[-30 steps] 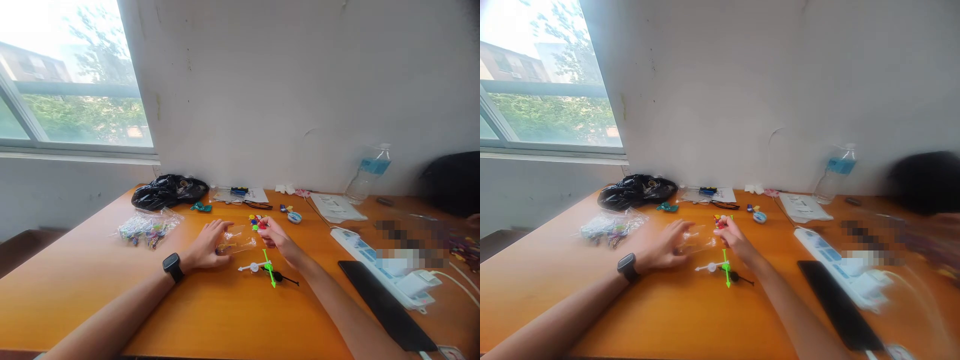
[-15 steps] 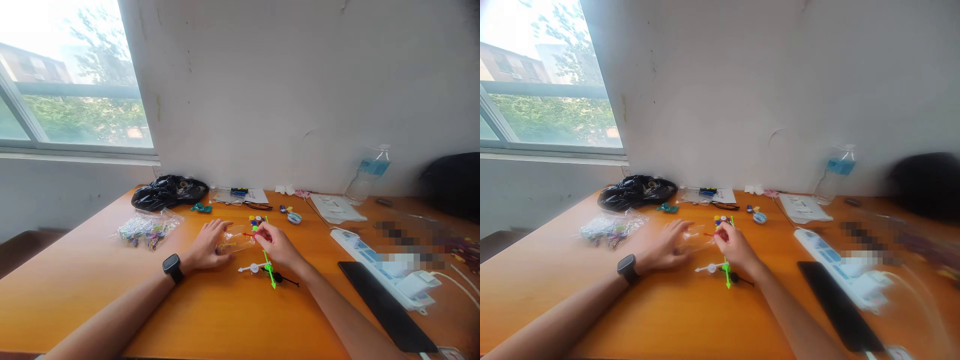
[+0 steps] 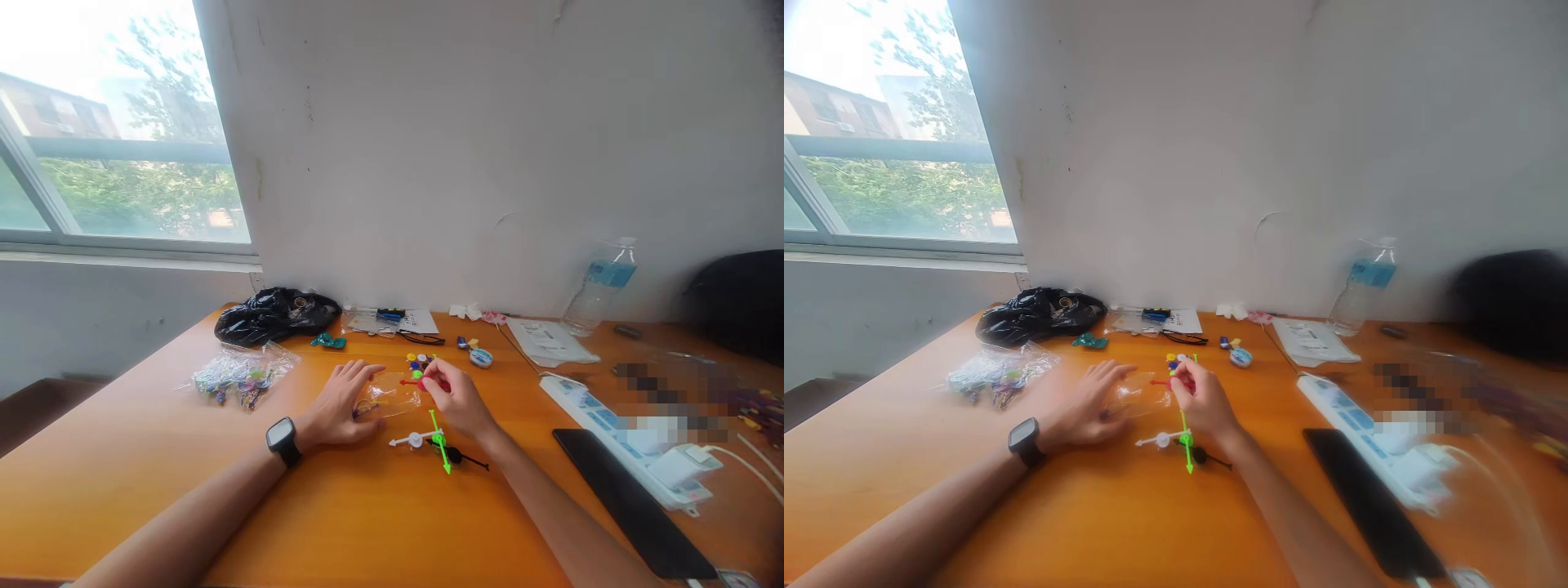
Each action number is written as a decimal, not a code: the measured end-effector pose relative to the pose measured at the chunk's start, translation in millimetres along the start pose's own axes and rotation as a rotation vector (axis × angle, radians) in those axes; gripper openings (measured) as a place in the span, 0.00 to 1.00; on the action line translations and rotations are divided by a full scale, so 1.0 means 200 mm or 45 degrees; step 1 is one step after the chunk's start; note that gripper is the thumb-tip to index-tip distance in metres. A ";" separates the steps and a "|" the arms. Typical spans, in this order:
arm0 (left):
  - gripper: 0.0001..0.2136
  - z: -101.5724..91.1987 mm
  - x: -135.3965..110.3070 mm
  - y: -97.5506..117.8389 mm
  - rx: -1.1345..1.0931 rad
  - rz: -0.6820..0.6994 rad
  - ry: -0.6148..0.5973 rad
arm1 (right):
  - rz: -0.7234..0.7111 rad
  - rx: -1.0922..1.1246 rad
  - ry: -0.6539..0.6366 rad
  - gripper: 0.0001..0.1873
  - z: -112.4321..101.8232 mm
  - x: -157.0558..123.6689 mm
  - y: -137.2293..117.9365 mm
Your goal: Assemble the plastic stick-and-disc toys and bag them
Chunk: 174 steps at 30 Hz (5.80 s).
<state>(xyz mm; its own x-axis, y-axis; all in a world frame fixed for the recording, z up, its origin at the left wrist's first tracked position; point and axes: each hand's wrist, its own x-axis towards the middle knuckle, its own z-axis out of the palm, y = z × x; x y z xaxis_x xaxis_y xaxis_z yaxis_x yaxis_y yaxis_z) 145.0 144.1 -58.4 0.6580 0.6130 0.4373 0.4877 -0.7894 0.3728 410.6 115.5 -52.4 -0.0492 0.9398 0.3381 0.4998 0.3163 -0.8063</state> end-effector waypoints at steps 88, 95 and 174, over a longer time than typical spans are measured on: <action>0.29 0.04 0.00 0.04 -0.042 -0.030 0.232 | -0.043 0.131 -0.280 0.17 0.13 -0.05 -0.05; 0.32 0.06 0.00 0.05 0.094 0.058 0.177 | 0.022 0.093 -0.319 0.07 0.15 -0.04 0.02; 0.31 0.05 0.00 -0.07 -0.003 -0.098 0.102 | -0.027 0.227 0.006 0.14 0.06 -0.03 -0.04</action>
<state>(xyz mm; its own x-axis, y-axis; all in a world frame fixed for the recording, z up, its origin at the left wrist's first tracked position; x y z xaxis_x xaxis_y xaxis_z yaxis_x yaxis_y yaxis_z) 143.2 153.9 -71.5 0.5704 0.6726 0.4714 0.5337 -0.7398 0.4098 397.4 108.5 -54.4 -0.0540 0.9321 0.3581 0.3372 0.3546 -0.8721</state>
